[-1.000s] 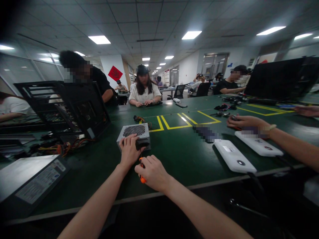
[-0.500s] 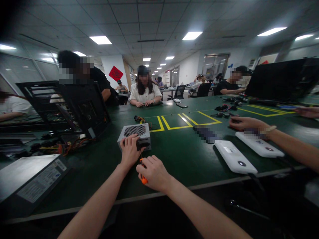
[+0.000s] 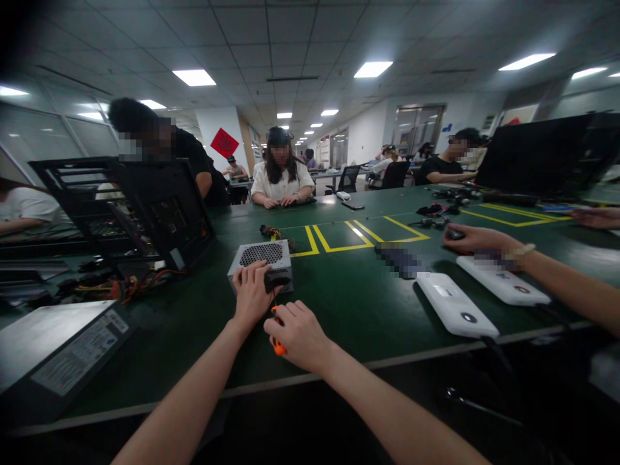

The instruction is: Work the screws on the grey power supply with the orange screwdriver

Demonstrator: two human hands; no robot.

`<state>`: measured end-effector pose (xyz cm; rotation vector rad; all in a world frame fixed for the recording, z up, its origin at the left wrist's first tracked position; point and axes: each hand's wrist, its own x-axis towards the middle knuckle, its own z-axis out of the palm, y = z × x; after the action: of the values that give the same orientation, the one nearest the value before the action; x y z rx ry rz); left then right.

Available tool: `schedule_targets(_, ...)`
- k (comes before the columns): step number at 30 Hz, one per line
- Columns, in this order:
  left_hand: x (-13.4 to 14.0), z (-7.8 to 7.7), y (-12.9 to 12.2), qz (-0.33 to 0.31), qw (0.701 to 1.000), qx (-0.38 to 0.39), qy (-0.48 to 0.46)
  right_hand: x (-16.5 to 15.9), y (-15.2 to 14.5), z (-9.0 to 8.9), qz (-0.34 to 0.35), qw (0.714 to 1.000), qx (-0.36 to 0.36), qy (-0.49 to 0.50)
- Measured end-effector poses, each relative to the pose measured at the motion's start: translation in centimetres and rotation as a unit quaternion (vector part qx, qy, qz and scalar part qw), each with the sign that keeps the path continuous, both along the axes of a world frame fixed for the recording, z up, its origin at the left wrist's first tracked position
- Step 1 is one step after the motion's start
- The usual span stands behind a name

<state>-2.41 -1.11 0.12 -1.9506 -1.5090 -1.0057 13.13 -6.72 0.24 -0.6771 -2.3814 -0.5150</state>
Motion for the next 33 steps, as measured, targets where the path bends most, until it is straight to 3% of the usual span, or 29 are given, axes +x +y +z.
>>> schedule_targets(13,0.01,-0.05,0.02,0.008,1.0,-0.003,0.009,-0.23,-0.34,0.52,0.012,0.998,0.048,-0.042)
schedule_targets(20,0.02,0.11,-0.05,0.008,1.0,-0.009,0.012,-0.21,-0.41,0.18,-0.029,0.998,0.059,-0.009)
schedule_targets(26,0.08,0.22,-0.11,0.005,1.0,-0.008,0.003,-0.1,-0.44,-0.37,-0.042,0.999,0.03,0.001)
schedule_targets(33,0.1,0.27,-0.22,0.005,1.0,-0.013,-0.001,0.07,-0.82,0.5,-0.019,0.999,-0.028,-0.027)
